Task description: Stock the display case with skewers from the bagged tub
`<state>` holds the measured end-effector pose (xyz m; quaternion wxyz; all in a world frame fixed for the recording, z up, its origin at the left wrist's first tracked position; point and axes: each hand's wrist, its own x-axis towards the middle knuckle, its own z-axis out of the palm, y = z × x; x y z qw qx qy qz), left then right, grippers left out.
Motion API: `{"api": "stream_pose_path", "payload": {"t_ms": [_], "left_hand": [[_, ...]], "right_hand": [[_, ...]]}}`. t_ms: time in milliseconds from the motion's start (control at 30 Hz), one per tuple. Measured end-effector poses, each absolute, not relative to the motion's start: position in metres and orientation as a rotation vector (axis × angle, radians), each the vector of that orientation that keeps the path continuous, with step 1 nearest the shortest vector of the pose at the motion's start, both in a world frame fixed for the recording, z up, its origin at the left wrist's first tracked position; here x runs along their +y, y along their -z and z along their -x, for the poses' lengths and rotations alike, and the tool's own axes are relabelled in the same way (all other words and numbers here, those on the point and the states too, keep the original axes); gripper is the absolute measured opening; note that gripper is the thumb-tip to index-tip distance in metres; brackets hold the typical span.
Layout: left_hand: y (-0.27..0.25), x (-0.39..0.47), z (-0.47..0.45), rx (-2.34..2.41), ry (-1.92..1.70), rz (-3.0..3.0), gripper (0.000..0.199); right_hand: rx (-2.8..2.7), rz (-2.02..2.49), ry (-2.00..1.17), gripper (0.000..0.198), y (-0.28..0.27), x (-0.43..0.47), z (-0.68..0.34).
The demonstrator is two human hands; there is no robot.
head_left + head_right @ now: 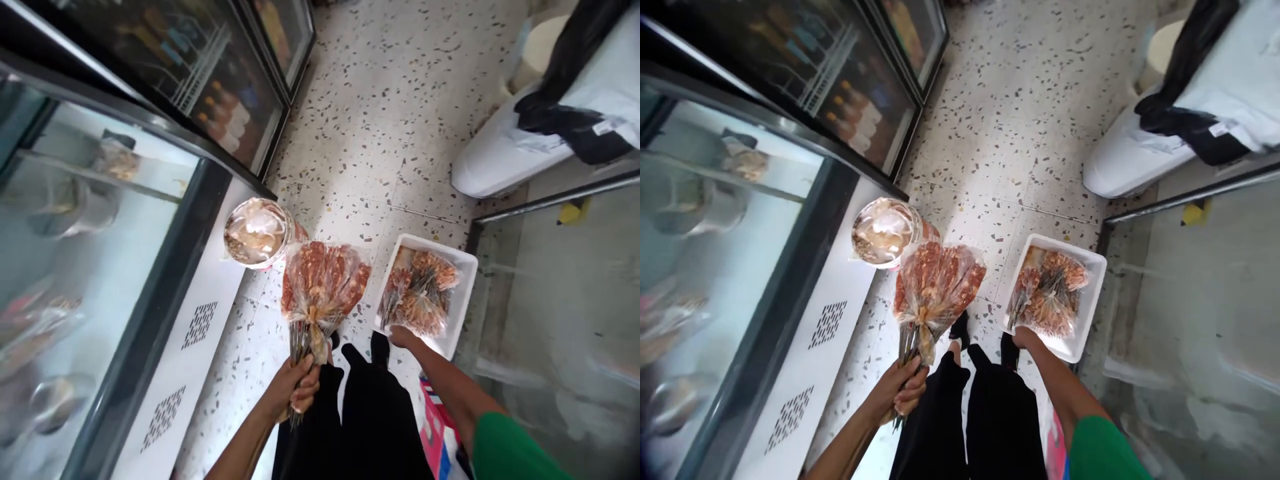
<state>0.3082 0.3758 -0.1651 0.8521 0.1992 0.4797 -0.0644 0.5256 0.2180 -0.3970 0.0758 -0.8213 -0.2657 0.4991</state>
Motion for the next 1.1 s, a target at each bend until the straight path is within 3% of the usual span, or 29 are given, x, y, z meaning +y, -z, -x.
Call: {"api": "stream_pose_path", "payload": {"t_ms": [67, 167, 300, 400, 633, 800, 1000, 1100], "left_hand": [[0.156, 0.362, -0.299, 1.024, 0.087, -0.393, 0.05], [0.13, 0.338, -0.287, 1.01, -0.031, -0.332, 0.048], [0.077, 0.306, -0.273, 1.016, -0.216, -0.316, 0.046], [0.037, 0.288, -0.262, 1.054, -0.354, -0.366, 0.045], [-0.024, 0.276, -0.232, 1.055, -0.577, -0.488, 0.048], [-0.05, 0.279, -0.202, 0.971, -0.661, -0.478, 0.047], [-0.076, 0.284, -0.156, 0.919, -0.755, -0.418, 0.048], [-0.085, 0.288, -0.132, 0.941, -0.794, -0.394, 0.049]], "right_hand": [[-0.974, 2.386, -1.513, 0.023, 0.351, 0.225, -0.518], [-1.219, 2.163, -1.24, 0.03, 0.246, 0.24, -0.492], [-1.466, 1.686, -0.953, 0.026, 0.097, 0.267, -0.452], [-1.637, 1.616, -0.885, 0.025, 0.03, 0.289, -0.425], [-1.687, 1.698, -0.809, 0.011, -0.022, 0.319, -0.369], [-1.701, 1.578, -1.04, 0.014, -0.063, 0.341, -0.35], [-2.208, 1.233, -0.282, 0.02, -0.106, 0.367, -0.311], [-2.453, 1.122, -0.069, 0.021, -0.116, 0.377, -0.28]]}}
